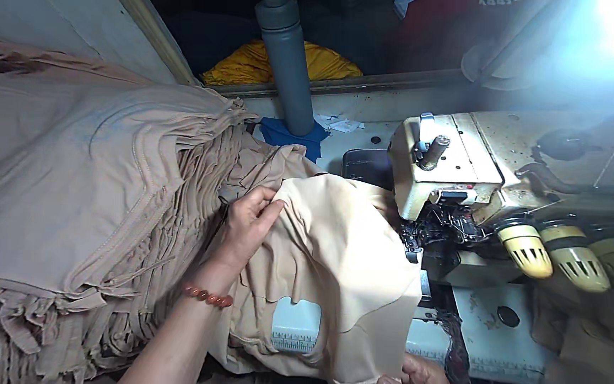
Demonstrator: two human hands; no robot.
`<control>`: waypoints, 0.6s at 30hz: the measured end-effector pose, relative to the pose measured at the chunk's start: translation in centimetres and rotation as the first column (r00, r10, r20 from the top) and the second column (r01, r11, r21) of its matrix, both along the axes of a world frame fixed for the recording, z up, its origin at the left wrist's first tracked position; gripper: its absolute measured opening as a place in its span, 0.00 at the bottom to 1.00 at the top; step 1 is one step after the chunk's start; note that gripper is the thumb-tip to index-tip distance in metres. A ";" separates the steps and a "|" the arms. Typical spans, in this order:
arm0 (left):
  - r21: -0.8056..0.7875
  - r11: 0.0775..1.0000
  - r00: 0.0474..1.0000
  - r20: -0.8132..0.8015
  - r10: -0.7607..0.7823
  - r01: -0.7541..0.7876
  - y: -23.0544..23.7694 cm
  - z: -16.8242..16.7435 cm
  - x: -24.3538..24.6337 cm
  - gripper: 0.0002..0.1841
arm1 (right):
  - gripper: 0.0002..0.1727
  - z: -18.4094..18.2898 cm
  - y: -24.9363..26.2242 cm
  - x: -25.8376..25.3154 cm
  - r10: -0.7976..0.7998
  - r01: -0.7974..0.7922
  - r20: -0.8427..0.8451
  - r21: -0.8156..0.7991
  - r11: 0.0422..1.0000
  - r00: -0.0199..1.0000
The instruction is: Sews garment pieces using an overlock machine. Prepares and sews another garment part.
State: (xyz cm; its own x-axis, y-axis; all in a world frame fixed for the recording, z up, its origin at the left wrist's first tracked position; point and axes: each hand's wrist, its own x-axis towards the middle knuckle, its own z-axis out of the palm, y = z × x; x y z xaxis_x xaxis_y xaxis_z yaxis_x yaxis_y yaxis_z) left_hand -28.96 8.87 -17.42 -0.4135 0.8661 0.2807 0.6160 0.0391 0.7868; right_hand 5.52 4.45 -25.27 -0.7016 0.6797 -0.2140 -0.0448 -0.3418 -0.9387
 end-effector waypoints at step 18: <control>-0.573 0.819 0.966 0.205 0.158 -0.012 -18.6 0.2 3.1 0.02 | 0.05 -0.9 -0.9 1.4 0.079 -0.067 -0.060 0.181 0.981 0.995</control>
